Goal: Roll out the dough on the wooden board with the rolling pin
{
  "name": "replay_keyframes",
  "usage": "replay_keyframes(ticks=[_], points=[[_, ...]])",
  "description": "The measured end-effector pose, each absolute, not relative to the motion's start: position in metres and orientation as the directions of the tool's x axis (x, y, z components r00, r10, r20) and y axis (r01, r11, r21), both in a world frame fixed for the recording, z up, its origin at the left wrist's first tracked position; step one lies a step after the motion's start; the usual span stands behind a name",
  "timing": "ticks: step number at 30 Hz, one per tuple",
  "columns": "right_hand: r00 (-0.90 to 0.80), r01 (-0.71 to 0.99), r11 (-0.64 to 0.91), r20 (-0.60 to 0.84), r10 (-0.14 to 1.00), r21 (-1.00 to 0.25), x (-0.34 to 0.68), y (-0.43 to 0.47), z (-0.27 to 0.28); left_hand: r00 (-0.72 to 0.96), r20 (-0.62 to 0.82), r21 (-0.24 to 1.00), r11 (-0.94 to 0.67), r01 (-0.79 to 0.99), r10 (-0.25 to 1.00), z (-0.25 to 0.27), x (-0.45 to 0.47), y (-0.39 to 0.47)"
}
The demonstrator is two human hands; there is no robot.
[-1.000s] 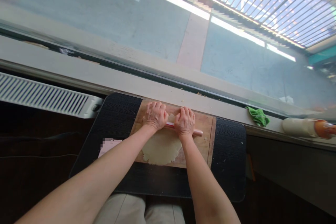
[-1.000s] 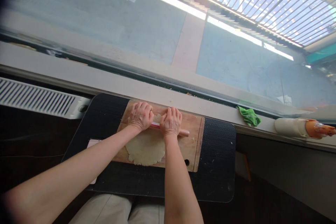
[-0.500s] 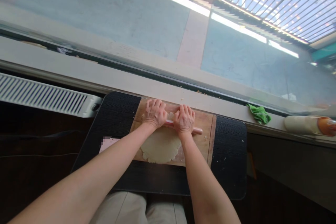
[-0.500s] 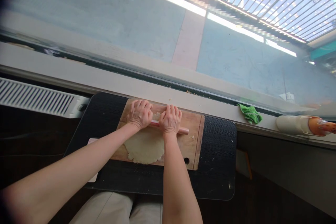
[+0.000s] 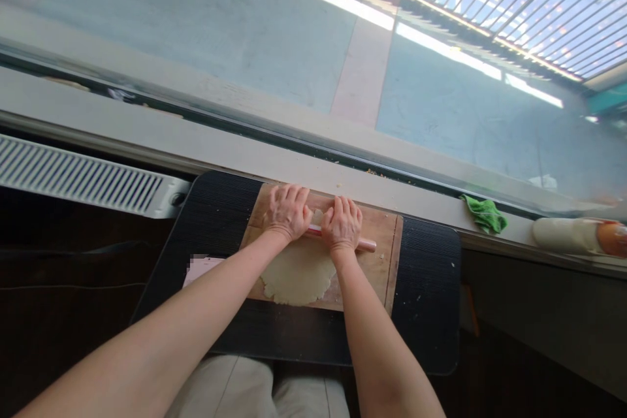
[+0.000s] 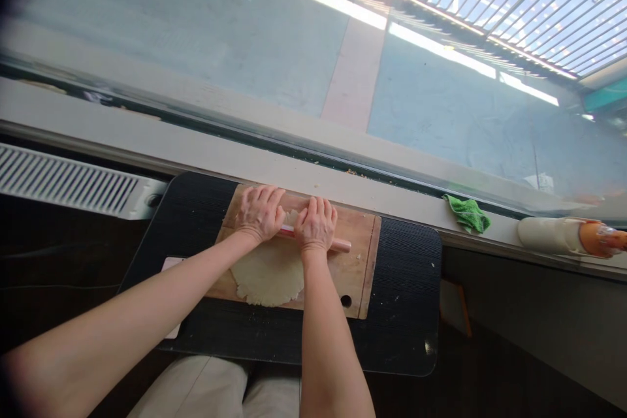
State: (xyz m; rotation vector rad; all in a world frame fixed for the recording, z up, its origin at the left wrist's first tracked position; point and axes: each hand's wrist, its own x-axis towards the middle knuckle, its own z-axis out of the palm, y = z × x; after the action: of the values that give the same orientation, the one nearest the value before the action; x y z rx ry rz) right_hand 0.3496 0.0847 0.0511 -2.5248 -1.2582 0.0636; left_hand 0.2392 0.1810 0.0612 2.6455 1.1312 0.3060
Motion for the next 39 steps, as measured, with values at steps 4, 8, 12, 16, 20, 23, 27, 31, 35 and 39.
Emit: replay_keyframes(ticks=[4, 8, 12, 16, 20, 23, 27, 31, 35, 39], points=[[0.626, 0.757, -0.578, 0.088, 0.774, -0.303, 0.357, 0.093, 0.052, 0.688, 0.079, 0.323, -0.672, 0.666, 0.721, 0.061, 0.247, 0.188], [0.595, 0.784, -0.545, 0.111, 0.796, -0.298, 0.343, 0.078, 0.052, 0.695, 0.089, 0.322, -0.681, 0.658, 0.714, 0.061, 0.234, 0.176], [0.591, 0.787, -0.539, 0.116, 0.798, -0.302, 0.343, 0.078, 0.051, 0.699, 0.092, 0.324, -0.685, 0.653, 0.709, 0.061, 0.234, 0.176], [0.620, 0.759, -0.575, 0.073, 0.781, -0.305, 0.358, 0.098, 0.052, 0.688, 0.071, 0.321, -0.670, 0.669, 0.722, 0.060, 0.251, 0.192], [0.616, 0.761, -0.572, 0.064, 0.785, -0.307, 0.358, 0.098, 0.054, 0.699, 0.078, 0.338, -0.678, 0.652, 0.711, 0.063, 0.251, 0.192], [0.605, 0.771, -0.560, 0.075, 0.793, -0.303, 0.346, 0.084, 0.056, 0.697, 0.095, 0.350, -0.679, 0.646, 0.711, 0.065, 0.239, 0.180], [0.601, 0.775, -0.550, 0.092, 0.794, -0.312, 0.340, 0.077, 0.056, 0.701, 0.086, 0.337, -0.682, 0.648, 0.708, 0.065, 0.232, 0.174], [0.625, 0.749, -0.578, 0.059, 0.778, -0.324, 0.358, 0.098, 0.056, 0.691, 0.064, 0.324, -0.670, 0.668, 0.720, 0.063, 0.251, 0.192], [0.662, 0.720, -0.618, 0.043, 0.749, -0.315, 0.367, 0.109, 0.056, 0.680, 0.068, 0.338, -0.658, 0.673, 0.730, 0.063, 0.261, 0.200], [0.664, 0.726, -0.621, 0.065, 0.745, -0.296, 0.344, 0.083, 0.057, 0.695, 0.099, 0.355, -0.678, 0.643, 0.712, 0.062, 0.237, 0.177]])
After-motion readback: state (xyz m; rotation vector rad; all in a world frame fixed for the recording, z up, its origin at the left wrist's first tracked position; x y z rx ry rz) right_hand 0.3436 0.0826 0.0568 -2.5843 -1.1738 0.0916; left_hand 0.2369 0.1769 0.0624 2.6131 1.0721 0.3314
